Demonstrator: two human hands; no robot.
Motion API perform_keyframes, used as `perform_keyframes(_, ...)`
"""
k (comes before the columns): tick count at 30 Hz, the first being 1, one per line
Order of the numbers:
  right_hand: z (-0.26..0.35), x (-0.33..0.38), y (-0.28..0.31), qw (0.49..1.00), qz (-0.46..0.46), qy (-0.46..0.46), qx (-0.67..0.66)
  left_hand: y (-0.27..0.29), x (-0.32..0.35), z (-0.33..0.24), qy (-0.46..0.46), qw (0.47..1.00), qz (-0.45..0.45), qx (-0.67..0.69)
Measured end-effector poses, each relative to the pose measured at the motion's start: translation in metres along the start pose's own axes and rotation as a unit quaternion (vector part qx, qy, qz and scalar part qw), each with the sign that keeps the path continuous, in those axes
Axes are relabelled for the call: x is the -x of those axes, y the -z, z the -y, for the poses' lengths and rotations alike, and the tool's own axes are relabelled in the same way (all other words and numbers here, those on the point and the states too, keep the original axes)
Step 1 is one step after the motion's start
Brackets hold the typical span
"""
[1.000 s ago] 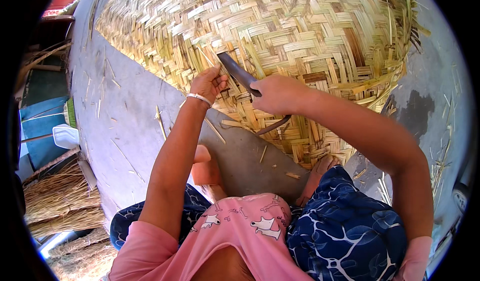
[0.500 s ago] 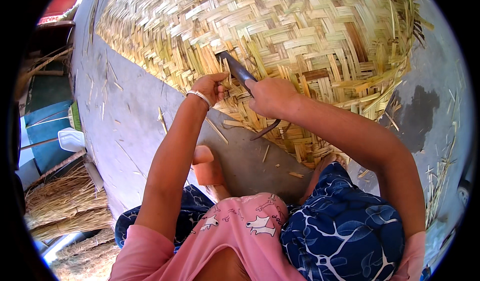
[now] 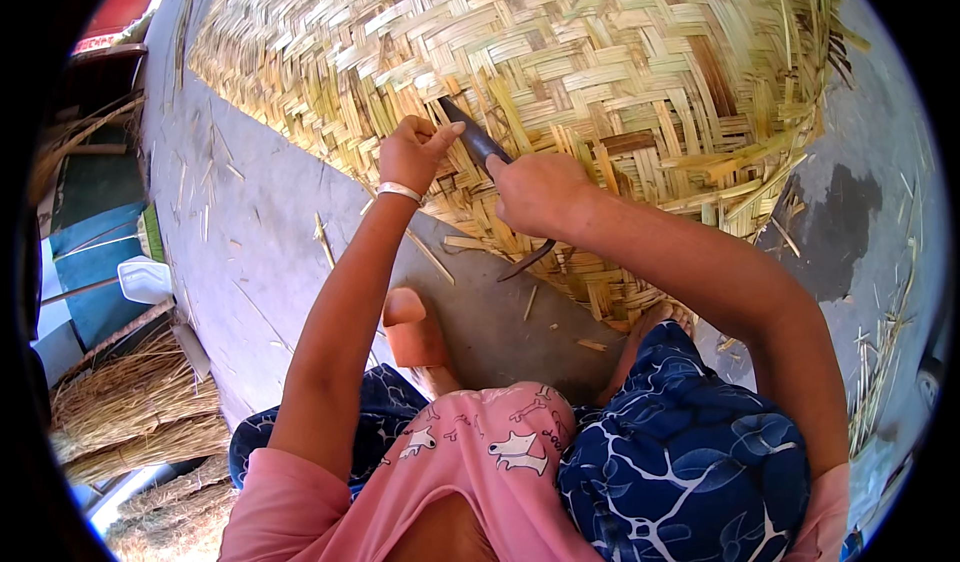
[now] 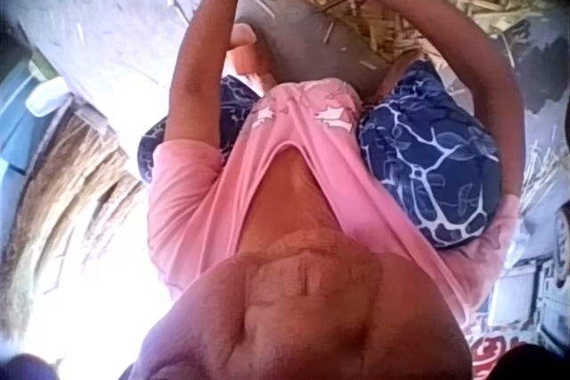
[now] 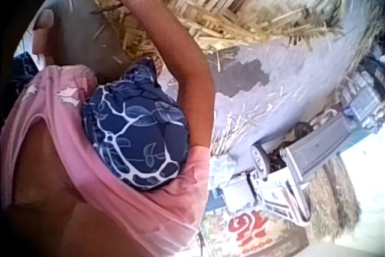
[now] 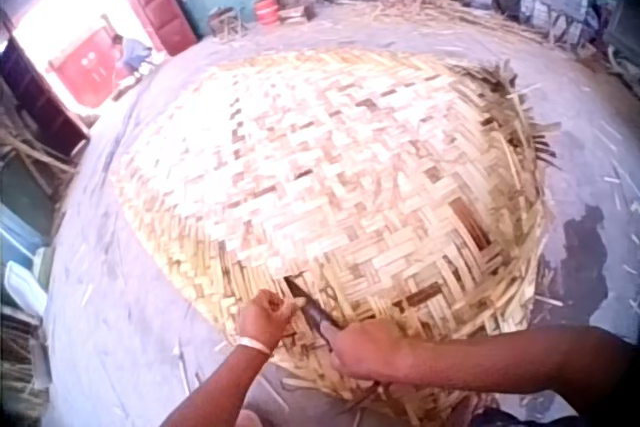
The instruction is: The person uses a curved knife to trim and adjust the edges of a large woven mat. They repeatedly tap and press the mat's edge to secure the weave, working along the perimeter.
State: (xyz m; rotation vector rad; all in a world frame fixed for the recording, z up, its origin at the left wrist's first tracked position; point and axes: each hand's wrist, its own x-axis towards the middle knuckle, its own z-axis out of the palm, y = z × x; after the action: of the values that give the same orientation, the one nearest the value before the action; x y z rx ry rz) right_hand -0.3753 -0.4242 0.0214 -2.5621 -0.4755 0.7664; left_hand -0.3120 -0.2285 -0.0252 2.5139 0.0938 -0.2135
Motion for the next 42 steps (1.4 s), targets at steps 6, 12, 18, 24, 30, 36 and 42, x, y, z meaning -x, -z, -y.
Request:
perform_keyframes(6,0.001,0.003,0.005,1.000,-0.001,0.014,0.027,-0.011,0.015,0.010,-0.055,0.997,-0.014,0.057)
perform_keyframes(12,0.010,0.012,0.014,0.999,0.021,-0.003,0.049,-0.015,0.014,0.018,-0.057,0.997,-0.038,0.031)
perform_keyframes(18,-0.001,0.085,0.033,0.993,0.106,-0.024,0.052,-0.021,0.006,0.023,-0.045,0.999,-0.030,0.005)
perform_keyframes(24,-0.027,0.135,0.063,0.939,0.095,-0.084,-0.320,-0.013,0.005,0.001,-0.077,0.978,-0.118,-0.153)
perform_keyframes(30,-0.036,0.133,0.060,0.873,0.042,-0.024,-0.485,-0.003,-0.034,-0.031,0.047,0.978,0.115,-0.169)
perform_keyframes(36,-0.040,0.125,0.040,0.846,0.056,0.007,-0.530,-0.036,-0.068,-0.019,0.090,0.963,0.144,-0.210)
perform_keyframes(42,-0.045,0.111,0.024,0.882,0.078,-0.009,-0.465,-0.020,-0.038,-0.011,0.136,0.974,0.085,0.161)
